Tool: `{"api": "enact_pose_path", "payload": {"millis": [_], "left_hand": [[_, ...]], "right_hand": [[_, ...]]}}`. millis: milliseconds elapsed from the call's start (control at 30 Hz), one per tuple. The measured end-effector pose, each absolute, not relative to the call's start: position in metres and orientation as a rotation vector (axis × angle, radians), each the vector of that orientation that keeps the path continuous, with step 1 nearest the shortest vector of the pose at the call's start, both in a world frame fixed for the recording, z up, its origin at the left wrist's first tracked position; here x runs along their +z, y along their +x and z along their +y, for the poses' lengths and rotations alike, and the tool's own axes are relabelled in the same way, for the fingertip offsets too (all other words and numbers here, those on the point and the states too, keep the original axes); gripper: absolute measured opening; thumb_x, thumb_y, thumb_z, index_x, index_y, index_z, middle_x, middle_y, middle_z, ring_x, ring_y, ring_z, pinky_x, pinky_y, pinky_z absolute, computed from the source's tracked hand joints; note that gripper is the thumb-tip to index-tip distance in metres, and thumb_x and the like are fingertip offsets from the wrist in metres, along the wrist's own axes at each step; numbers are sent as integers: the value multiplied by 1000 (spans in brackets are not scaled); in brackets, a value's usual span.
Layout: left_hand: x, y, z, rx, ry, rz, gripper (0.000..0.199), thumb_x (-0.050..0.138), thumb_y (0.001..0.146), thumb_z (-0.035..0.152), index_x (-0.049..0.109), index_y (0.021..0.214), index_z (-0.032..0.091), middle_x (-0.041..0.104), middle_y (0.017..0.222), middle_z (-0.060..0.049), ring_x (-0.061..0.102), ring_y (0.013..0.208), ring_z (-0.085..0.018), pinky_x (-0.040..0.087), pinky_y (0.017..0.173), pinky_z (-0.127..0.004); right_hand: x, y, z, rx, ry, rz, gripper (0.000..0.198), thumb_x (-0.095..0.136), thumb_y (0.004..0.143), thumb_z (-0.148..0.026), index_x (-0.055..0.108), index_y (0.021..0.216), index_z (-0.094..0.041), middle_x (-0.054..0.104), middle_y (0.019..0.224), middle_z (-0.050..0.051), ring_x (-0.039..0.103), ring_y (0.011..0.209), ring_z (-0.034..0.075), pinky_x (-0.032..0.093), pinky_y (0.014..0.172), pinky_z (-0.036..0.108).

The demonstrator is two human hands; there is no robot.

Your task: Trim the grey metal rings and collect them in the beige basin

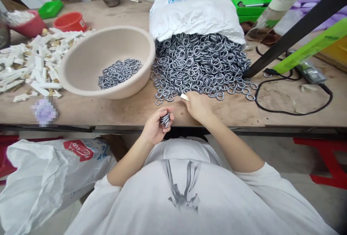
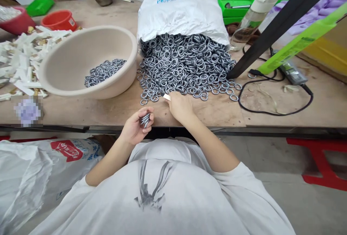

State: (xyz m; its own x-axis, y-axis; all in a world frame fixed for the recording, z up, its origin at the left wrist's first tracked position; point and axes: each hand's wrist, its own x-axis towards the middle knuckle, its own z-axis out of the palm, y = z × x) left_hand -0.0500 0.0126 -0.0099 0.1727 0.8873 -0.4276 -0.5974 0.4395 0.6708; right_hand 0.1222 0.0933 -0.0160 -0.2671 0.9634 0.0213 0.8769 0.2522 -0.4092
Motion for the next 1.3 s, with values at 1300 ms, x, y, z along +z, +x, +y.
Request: {"api": "enact_pose_path", "payload": {"millis": [1300], "left_hand": [[-2,-22,-8,1062,657,879,53,78,72,60,51,63,15,46,55,4,31,42,-2,22,38,-16]], "right_hand": [[-16,146,61,502,-1465,-2020,53,37,101,-56,60,69,-20,59,61,3,50,59,17,27,58,29]]}}
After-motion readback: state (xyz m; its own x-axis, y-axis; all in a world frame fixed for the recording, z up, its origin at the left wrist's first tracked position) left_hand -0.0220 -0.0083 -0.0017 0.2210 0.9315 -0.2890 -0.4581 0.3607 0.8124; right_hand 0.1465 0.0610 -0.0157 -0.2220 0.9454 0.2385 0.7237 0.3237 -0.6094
